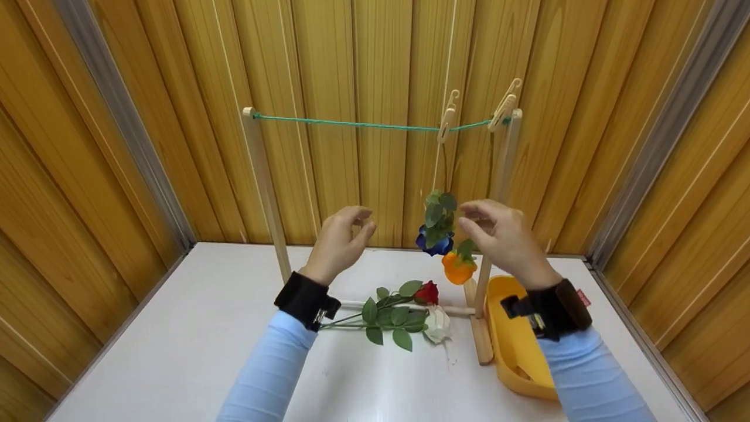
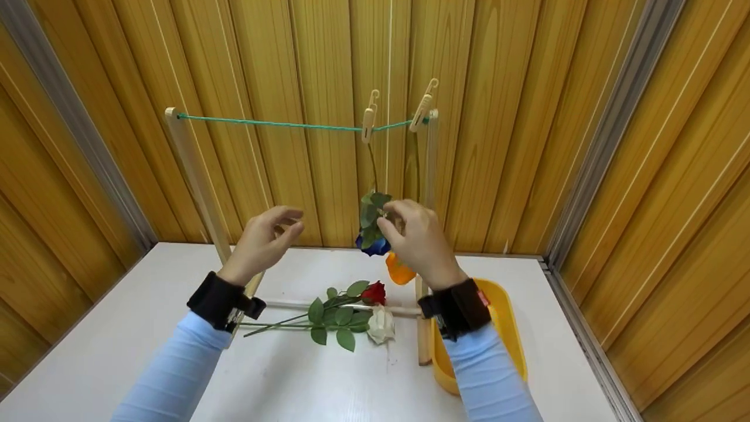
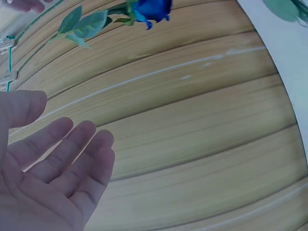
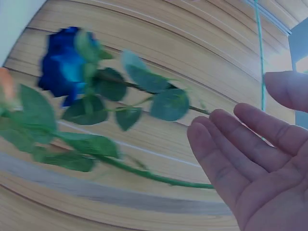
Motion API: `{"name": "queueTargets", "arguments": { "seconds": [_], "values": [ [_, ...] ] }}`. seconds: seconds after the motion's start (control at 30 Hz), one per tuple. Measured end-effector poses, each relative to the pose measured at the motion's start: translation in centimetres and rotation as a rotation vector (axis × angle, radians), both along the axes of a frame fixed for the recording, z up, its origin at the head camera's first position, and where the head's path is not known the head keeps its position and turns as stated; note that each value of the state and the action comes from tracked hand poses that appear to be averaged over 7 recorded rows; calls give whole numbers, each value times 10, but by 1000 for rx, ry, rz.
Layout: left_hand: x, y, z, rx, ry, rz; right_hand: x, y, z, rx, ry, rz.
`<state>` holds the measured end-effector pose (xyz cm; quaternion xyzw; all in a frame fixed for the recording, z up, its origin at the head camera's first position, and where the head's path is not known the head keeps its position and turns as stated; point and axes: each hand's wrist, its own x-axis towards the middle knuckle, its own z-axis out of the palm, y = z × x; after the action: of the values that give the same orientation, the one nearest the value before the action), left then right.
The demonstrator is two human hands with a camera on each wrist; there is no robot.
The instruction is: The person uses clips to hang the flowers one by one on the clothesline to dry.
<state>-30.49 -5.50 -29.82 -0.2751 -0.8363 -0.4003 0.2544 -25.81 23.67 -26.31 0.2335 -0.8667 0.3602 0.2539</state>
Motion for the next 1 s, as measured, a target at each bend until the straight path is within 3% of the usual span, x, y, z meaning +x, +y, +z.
{"name": "queueTargets", "arguments": {
  "seconds": [0.2, 0.37, 0.77, 1.0],
  "values": [
    [24, -5, -31, -65, 109, 96, 18, 7, -52, -19, 113, -72],
    [43, -6, -53, -115, 181, 174, 33, 8, -81, -27, 120, -103],
    [77, -2, -103, -253, 230, 338, 58, 11, -127, -30, 108, -197],
    [86, -1, -131, -276, 173, 375, 64, 15, -148, 23, 98, -249]
  ]
}}
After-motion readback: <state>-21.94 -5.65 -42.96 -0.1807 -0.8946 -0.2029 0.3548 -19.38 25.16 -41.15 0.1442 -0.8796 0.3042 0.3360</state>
